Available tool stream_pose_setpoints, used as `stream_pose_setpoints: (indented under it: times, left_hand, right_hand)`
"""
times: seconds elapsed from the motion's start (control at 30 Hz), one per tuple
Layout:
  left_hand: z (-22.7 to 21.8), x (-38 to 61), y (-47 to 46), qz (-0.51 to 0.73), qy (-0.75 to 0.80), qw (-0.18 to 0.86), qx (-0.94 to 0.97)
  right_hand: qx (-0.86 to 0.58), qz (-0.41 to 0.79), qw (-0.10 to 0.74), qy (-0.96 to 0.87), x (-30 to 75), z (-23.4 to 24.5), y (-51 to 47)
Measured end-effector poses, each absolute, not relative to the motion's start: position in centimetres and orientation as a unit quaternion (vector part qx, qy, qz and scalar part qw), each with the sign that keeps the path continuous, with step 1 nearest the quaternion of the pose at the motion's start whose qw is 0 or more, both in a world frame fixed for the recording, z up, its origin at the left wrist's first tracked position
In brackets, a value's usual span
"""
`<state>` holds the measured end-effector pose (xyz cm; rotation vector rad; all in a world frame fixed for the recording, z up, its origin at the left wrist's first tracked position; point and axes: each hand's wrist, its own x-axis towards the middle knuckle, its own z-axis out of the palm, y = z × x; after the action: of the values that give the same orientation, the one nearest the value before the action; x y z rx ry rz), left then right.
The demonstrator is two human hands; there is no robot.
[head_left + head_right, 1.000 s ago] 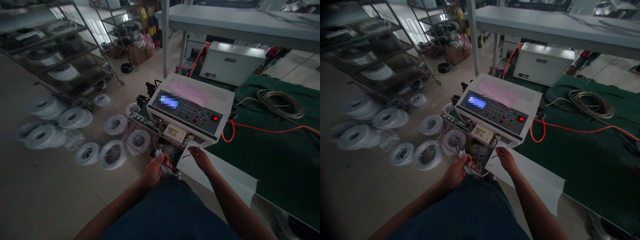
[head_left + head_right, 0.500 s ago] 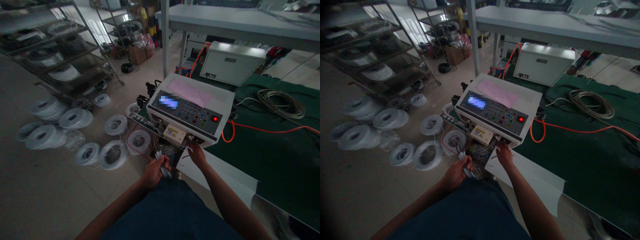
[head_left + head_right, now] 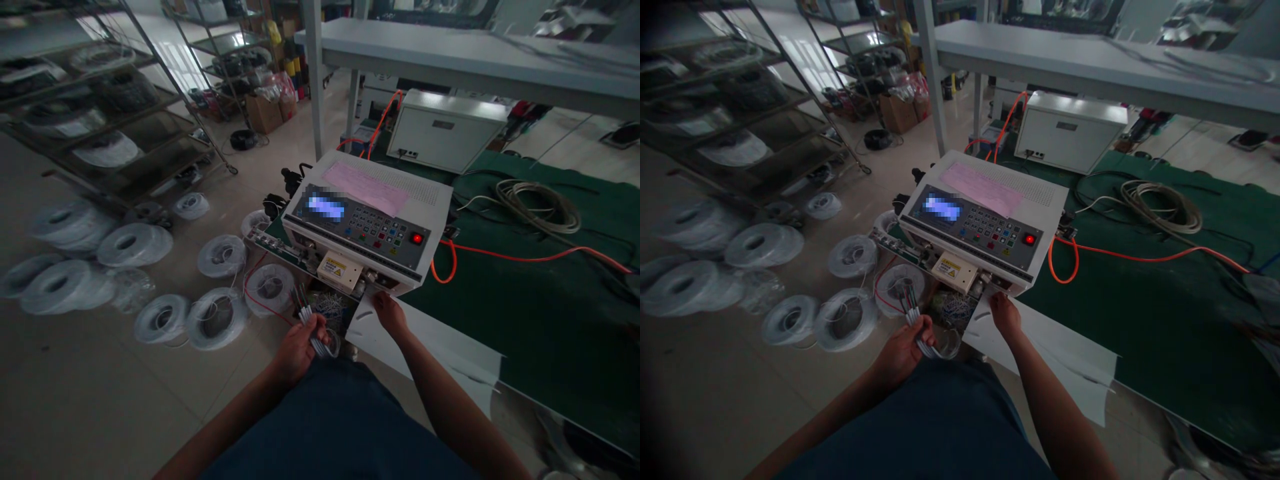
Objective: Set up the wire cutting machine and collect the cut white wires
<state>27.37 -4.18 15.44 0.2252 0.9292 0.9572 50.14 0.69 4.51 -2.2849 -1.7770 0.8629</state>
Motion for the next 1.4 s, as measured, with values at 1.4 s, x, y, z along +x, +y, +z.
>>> stream_pose_setpoints:
  times: [1.4]
  left_hand:
    - [15.7, 27.5, -4.0, 0.461, 0.449, 0.763, 0.067]
  right_hand:
    - [-0.779, 0.288, 0.061, -0.554, 51.8, 5.0, -1.0]
